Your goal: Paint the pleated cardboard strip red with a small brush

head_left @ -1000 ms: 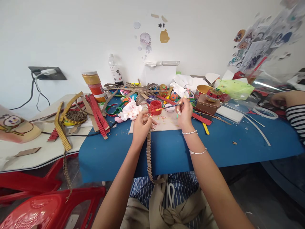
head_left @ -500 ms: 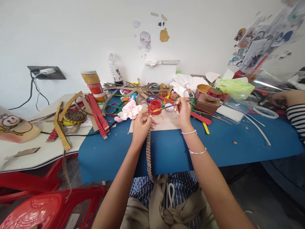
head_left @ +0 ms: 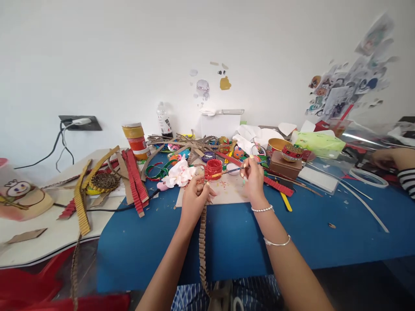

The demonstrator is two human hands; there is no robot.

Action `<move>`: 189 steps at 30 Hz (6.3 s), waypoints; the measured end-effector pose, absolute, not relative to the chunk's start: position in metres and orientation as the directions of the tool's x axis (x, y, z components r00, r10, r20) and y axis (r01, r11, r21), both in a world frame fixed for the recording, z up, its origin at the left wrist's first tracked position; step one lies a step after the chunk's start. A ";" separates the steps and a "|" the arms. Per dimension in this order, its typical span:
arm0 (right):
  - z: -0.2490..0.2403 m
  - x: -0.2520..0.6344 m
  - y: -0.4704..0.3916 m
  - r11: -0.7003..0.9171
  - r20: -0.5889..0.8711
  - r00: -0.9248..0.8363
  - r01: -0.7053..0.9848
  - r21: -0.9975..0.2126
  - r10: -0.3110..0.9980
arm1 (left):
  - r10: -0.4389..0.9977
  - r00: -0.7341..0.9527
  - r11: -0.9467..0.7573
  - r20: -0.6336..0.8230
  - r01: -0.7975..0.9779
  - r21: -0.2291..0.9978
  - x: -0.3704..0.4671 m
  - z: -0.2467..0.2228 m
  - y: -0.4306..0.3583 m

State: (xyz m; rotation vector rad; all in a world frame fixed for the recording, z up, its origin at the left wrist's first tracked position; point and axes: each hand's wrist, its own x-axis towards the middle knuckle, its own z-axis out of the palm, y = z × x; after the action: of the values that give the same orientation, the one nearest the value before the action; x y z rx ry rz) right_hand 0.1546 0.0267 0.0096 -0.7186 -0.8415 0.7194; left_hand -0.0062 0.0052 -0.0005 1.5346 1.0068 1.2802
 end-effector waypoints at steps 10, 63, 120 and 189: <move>0.011 0.154 0.024 0.555 0.398 0.439 -0.324 -0.766 0.805 | 0.947 0.162 -0.295 0.278 0.086 0.952 -0.006 0.000 0.004; 0.011 0.155 0.024 0.565 0.413 0.441 -0.301 -0.768 0.796 | 0.953 0.151 -0.273 0.264 0.042 0.961 -0.006 0.001 0.003; 0.010 0.158 0.024 0.572 0.403 0.461 -0.321 -0.755 0.791 | 0.954 0.134 -0.278 0.268 0.066 0.958 -0.005 0.003 0.002; 0.012 0.157 0.024 0.537 0.375 0.444 -0.325 -0.779 0.814 | 0.953 0.147 -0.275 0.264 0.060 0.959 -0.005 0.003 0.001</move>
State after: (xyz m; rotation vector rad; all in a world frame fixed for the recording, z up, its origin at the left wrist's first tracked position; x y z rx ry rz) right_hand 0.1568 0.0235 0.0122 -0.6856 -0.8277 0.7782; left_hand -0.0048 0.0012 0.0031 1.5315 1.0205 1.2606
